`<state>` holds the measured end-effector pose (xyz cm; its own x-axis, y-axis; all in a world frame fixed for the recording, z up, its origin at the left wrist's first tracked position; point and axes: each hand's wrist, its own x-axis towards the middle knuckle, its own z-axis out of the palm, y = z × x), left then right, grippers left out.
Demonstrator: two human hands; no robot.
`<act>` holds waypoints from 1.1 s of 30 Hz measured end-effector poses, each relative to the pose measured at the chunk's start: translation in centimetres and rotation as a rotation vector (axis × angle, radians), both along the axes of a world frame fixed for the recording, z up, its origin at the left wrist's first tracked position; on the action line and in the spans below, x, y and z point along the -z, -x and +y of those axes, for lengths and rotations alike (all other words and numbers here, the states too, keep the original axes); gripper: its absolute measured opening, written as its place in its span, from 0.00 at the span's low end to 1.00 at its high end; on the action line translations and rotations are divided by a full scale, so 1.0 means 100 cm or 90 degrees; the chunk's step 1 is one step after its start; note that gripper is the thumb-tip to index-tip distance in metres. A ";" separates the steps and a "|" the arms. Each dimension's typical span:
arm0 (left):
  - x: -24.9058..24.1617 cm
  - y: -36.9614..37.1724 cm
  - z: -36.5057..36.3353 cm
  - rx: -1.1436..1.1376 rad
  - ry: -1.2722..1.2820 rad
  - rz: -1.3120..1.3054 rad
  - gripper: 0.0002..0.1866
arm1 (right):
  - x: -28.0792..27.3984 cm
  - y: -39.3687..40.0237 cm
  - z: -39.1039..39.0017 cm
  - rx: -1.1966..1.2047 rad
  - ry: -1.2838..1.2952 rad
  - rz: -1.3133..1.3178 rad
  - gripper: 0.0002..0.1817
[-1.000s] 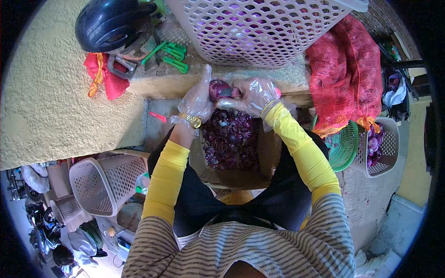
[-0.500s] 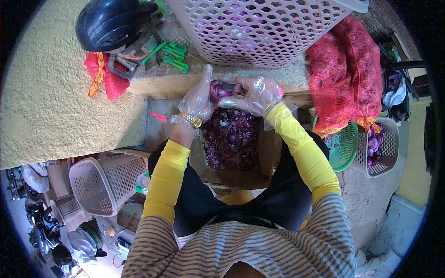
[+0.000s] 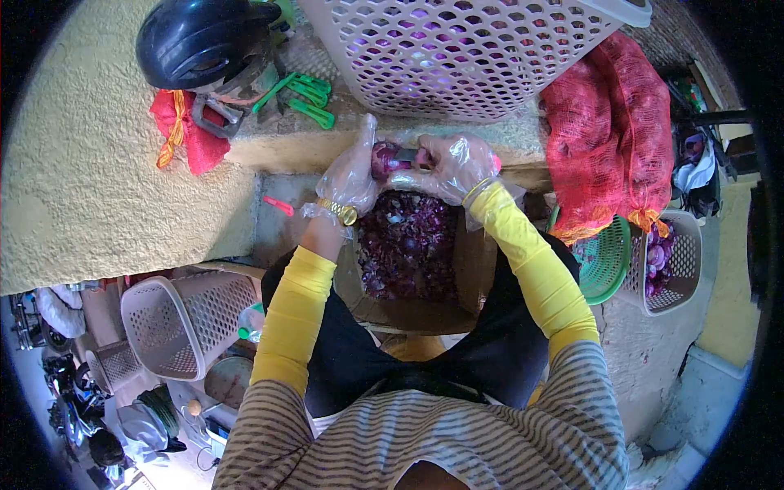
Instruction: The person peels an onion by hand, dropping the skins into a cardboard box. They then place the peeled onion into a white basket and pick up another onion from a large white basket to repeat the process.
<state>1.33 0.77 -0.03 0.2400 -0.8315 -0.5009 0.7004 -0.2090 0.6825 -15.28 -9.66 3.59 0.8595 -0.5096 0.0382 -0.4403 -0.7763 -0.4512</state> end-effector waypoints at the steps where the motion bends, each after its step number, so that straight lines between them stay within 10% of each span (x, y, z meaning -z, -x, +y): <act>1: 0.002 -0.001 0.000 0.000 0.000 0.001 0.33 | -0.001 0.000 0.000 0.000 0.000 0.001 0.36; 19: 0.013 -0.012 0.000 0.032 0.026 -0.076 0.36 | 0.013 0.000 0.001 -0.020 0.052 -0.078 0.29; 33: 0.002 0.002 -0.003 -0.029 0.115 0.302 0.24 | 0.003 -0.003 -0.008 0.036 0.088 -0.140 0.33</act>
